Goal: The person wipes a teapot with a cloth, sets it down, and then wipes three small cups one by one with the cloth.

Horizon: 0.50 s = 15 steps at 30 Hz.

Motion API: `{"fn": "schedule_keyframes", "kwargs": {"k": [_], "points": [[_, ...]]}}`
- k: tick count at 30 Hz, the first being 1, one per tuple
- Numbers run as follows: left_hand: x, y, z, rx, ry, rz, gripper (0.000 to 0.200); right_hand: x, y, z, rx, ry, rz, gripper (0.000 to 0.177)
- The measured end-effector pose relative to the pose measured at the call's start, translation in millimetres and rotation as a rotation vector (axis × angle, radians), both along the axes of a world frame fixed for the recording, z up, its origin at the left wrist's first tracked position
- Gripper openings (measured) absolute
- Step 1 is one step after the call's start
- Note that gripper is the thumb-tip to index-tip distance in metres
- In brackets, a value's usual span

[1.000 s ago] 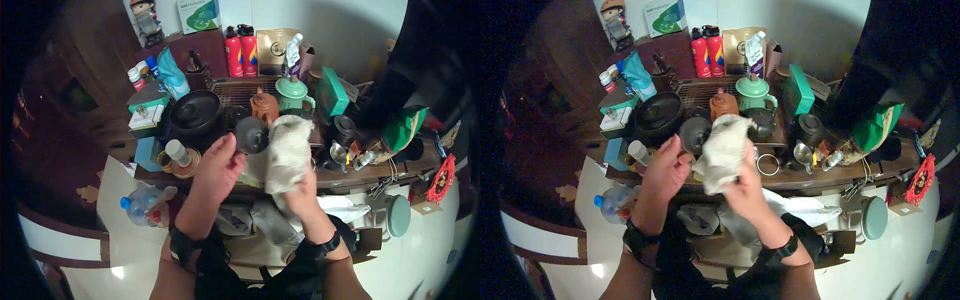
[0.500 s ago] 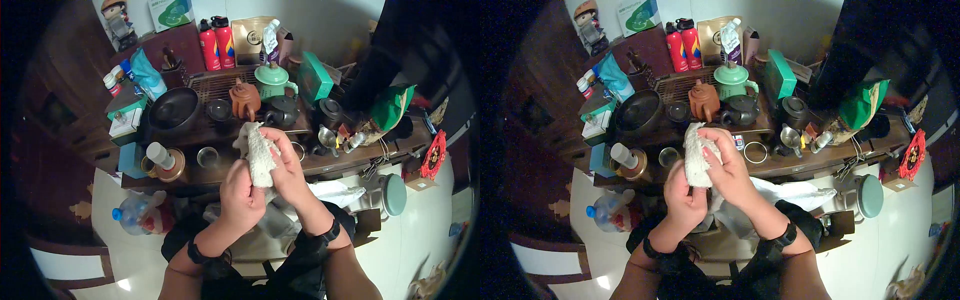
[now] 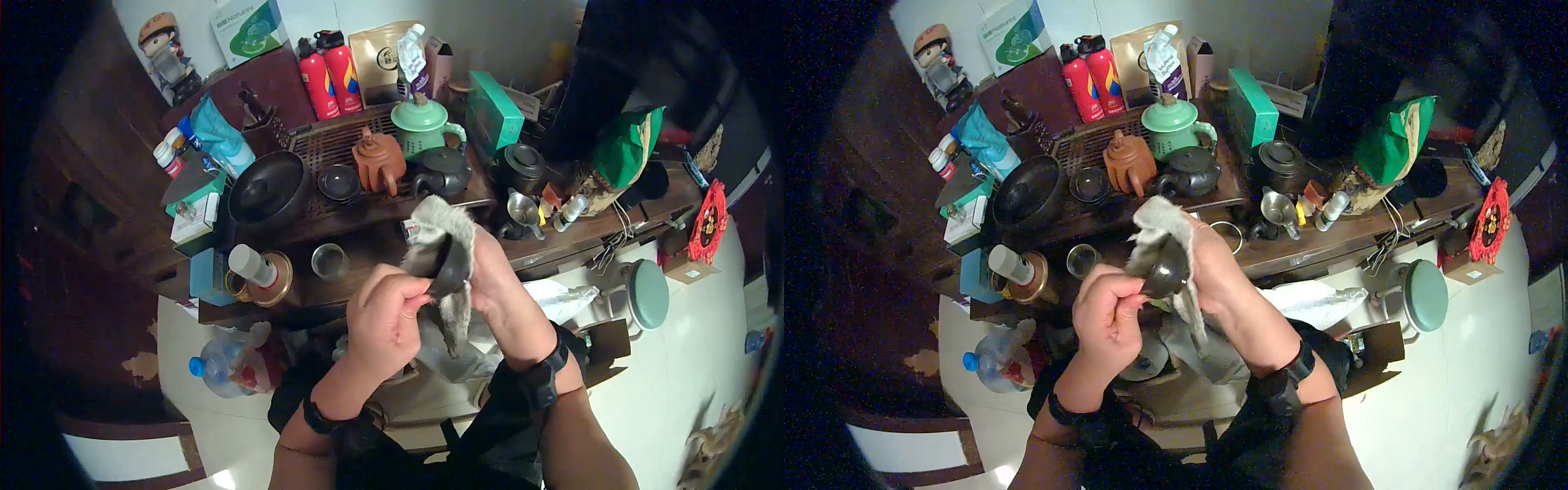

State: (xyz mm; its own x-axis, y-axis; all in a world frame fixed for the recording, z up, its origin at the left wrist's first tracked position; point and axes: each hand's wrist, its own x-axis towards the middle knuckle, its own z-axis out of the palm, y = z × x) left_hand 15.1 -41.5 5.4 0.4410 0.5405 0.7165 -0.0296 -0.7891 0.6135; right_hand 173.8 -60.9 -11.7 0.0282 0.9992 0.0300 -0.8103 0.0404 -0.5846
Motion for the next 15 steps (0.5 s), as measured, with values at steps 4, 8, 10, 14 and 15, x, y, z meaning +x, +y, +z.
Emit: {"fn": "schedule_keyframes", "kwargs": {"k": [4,8,10,14,15], "points": [[0.7,4.7,-10.8,-0.174,-0.082,-0.073,0.007,-11.2,-9.0,8.6,-0.104,0.008,-0.088,0.033],[1.0,7.1,-12.9,-0.262,-0.158,-0.103,0.006,-19.9,-8.8,11.7,-0.064,0.031,-0.138,0.04],[0.4,7.2,-12.2,-0.239,-0.156,-0.12,0.007,-22.1,-11.8,15.7,-0.022,-0.032,-0.195,0.041],[0.3,9.7,-16.3,-0.315,-0.176,-0.187,0.006,-20.9,-14.5,28.5,0.091,0.0,-0.095,0.037],[1.2,10.3,-18.6,-0.376,-0.203,-0.216,0.006,-22.5,-14.2,30.0,0.055,-0.027,-0.161,0.04]]}}
